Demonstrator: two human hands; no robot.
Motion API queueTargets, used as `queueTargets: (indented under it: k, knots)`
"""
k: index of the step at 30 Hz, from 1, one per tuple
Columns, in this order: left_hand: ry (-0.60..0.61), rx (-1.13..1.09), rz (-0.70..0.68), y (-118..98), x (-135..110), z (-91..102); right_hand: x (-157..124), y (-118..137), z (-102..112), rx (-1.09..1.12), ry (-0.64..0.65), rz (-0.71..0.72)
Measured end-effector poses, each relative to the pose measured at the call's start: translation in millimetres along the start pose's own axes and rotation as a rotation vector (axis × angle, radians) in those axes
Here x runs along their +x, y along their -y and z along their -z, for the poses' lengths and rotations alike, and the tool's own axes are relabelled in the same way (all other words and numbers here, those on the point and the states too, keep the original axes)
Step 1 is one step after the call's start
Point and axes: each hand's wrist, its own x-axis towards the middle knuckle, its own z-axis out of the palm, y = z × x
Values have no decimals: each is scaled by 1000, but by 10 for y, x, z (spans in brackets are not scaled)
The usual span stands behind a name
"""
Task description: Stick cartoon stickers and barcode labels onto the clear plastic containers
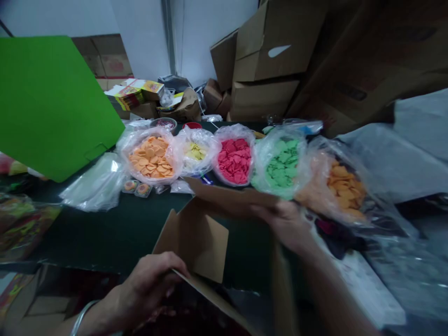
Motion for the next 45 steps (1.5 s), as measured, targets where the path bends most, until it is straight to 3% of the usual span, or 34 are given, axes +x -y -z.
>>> queueTargets:
  k: [3,5,8,12,17,22,26,29,31,34,37,40,45]
  knots:
    - [13,11,298,375,-99,-247,-6,-423,-616,191,138,-107]
    - [20,62,392,566,-127,-406,-33,-708,-955,284,170,-151]
    - [-56,153,457,702,-115,-605,-95,-989,-1180,397,194,-210]
    - [-136,183,492,681,-61,-759,-124,-1130,-1174,494,200,-269]
    - [-155,131,533,616,-18,-763,-70,-1177,-1120,542,203,-314]
    - [-156,80,565,646,15,-741,-87,-1195,-837,547,154,-322]
    - [-171,92,546,655,8,-780,-455,-1117,-410,470,87,-342]
    - [-183,90,546,639,3,-801,-910,-1018,-228,346,298,-326]
    - [-183,86,538,619,-6,-801,-1168,-956,-258,339,372,-277]
    - [-150,63,499,585,-42,-800,-1352,-885,-482,329,258,-226]
    - [-29,60,368,584,-94,-852,-1310,-858,-753,235,183,-228]
    - [84,92,181,631,-135,-975,-1194,-903,-947,128,214,-197]
    - [81,108,70,702,-173,-1141,-1114,-1069,-1096,-92,312,-79]
